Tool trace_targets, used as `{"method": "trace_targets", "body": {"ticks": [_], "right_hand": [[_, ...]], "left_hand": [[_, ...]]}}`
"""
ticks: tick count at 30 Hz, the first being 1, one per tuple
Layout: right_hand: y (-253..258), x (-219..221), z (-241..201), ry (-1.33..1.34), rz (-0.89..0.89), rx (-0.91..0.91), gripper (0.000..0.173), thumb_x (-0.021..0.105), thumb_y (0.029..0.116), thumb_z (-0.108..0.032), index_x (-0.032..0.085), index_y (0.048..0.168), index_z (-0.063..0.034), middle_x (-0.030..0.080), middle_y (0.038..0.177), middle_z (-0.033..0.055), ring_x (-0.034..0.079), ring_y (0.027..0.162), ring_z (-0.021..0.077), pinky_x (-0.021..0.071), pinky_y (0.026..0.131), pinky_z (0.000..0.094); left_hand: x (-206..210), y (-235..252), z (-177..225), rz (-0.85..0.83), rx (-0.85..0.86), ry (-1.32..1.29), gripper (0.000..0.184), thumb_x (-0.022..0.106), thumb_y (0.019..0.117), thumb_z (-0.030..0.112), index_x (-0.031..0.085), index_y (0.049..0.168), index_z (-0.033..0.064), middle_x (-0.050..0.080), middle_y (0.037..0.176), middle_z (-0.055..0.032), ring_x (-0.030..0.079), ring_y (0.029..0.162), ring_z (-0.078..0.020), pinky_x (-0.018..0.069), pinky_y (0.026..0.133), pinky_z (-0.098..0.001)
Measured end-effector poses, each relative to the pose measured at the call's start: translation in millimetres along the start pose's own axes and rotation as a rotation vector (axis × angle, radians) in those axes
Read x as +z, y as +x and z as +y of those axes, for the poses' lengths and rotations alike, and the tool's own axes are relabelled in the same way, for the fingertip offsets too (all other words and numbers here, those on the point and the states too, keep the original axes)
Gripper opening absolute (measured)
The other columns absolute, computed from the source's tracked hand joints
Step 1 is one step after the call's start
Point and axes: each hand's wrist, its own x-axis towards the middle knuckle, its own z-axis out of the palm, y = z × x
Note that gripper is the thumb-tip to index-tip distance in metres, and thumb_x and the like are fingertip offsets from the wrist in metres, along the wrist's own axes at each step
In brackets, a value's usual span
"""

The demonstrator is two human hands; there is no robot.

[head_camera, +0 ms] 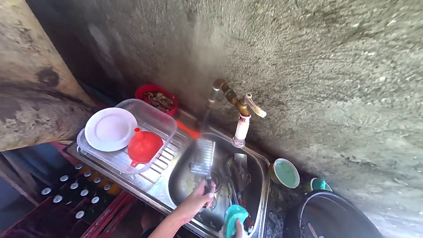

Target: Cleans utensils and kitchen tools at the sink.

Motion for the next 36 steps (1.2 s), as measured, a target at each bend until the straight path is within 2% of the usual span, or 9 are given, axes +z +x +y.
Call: {"method": "trace_targets", "body": {"ticks": [4, 8, 11, 15, 20, 24, 29, 33, 36], "right_hand": [[10.2, 10.5, -28.8, -0.089, 0.060, -0.213, 0.039, 0.042, 0.1098, -0.020, 0.046, 0.139, 0.0059, 0.060, 0.114, 0.0111, 0.062, 0.100, 0.0070, 0.0522, 0.090, 0.0253], [26.3, 19.5, -47.8, -0.207, 0.013, -0.470, 0.027, 0.046, 0.1064, -0.019, 0.059, 0.118, 0.0019, 0.065, 0.092, 0.0027, 0.066, 0.082, 0.0028, 0.0563, 0.076, 0.0205], [34.9, 30.7, -58.3, -0.285, 0.031, -0.664, 0.018, 0.052, 0.1008, -0.012, 0.065, 0.102, 0.0015, 0.064, 0.081, -0.0008, 0.064, 0.071, -0.0011, 0.0542, 0.065, 0.0159], [40.3, 39.8, -54.5, -0.423, 0.079, -0.861, 0.022, 0.061, 0.0926, -0.010, 0.070, 0.100, 0.0085, 0.069, 0.094, 0.0118, 0.066, 0.088, 0.0042, 0.0538, 0.081, 0.0181], [27.0, 41.4, -36.3, -0.450, -0.067, -0.544, 0.019, 0.058, 0.0997, -0.009, 0.070, 0.094, 0.0048, 0.065, 0.071, 0.0034, 0.061, 0.061, 0.0029, 0.0522, 0.060, 0.0220], [18.9, 42.5, -12.2, -0.333, -0.204, -0.282, 0.021, 0.056, 0.1026, -0.008, 0.067, 0.110, 0.0073, 0.070, 0.090, 0.0116, 0.068, 0.080, 0.0116, 0.0576, 0.076, 0.0288], [33.6, 46.5, -7.0, -0.286, -0.069, -0.344, 0.023, 0.052, 0.1057, -0.011, 0.066, 0.108, 0.0068, 0.068, 0.088, 0.0113, 0.067, 0.080, 0.0117, 0.0566, 0.076, 0.0294], [76.9, 36.2, -72.3, -0.705, 0.322, -0.829, 0.028, 0.060, 0.0984, -0.009, 0.068, 0.110, 0.0151, 0.065, 0.110, 0.0355, 0.062, 0.108, 0.0476, 0.0472, 0.098, 0.0578], [148.4, 21.8, -135.1, -0.938, 0.535, -0.925, 0.038, 0.051, 0.1018, -0.008, 0.060, 0.133, 0.0110, 0.052, 0.138, 0.0382, 0.049, 0.132, 0.0528, 0.0404, 0.110, 0.0576]], "left_hand": [[1.8, -3.9, -12.0, 0.054, -0.049, 0.212, 0.024, 0.041, 0.1098, 0.021, 0.054, 0.123, 0.0053, 0.046, 0.078, 0.0045, 0.041, 0.055, -0.0033, 0.0374, 0.050, -0.0199], [8.5, -7.7, -14.9, 0.134, -0.118, 0.215, 0.046, 0.022, 0.1134, 0.035, 0.055, 0.095, 0.0100, 0.040, 0.060, 0.0072, 0.035, 0.044, -0.0040, 0.0322, 0.043, -0.0203], [7.9, -13.9, -16.1, 0.035, -0.090, 0.182, 0.038, 0.025, 0.1133, 0.030, 0.056, 0.109, 0.0087, 0.046, 0.069, 0.0079, 0.038, 0.049, -0.0008, 0.0353, 0.046, -0.0174], [-3.6, -14.2, -26.5, -0.185, -0.041, 0.091, 0.031, 0.032, 0.1102, 0.022, 0.046, 0.135, 0.0088, 0.052, 0.086, 0.0077, 0.048, 0.063, 0.0013, 0.0435, 0.057, -0.0150], [3.0, -12.8, -30.0, -0.057, 0.052, 0.157, 0.033, 0.028, 0.1118, 0.027, 0.054, 0.122, 0.0089, 0.054, 0.078, 0.0083, 0.049, 0.060, 0.0009, 0.0432, 0.056, -0.0154], [-1.3, -3.9, -42.8, 0.057, 0.082, 0.400, 0.035, 0.036, 0.1121, 0.023, 0.061, 0.121, -0.0001, 0.064, 0.089, -0.0052, 0.060, 0.070, -0.0086, 0.0532, 0.066, -0.0270], [2.7, -7.7, -49.6, 0.122, 0.138, 0.377, 0.034, 0.042, 0.1092, 0.026, 0.062, 0.122, 0.0011, 0.054, 0.078, 0.0029, 0.049, 0.063, -0.0036, 0.0448, 0.061, -0.0219], [0.5, -6.9, -51.0, 0.087, 0.125, 0.155, 0.037, 0.033, 0.1089, 0.025, 0.061, 0.124, 0.0048, 0.052, 0.069, 0.0110, 0.050, 0.060, -0.0001, 0.0457, 0.061, -0.0177], [-10.5, -8.6, -49.6, 0.024, 0.050, -0.099, 0.036, 0.037, 0.1068, 0.023, 0.053, 0.132, 0.0029, 0.065, 0.087, 0.0018, 0.063, 0.071, -0.0064, 0.0553, 0.070, -0.0215]]}}
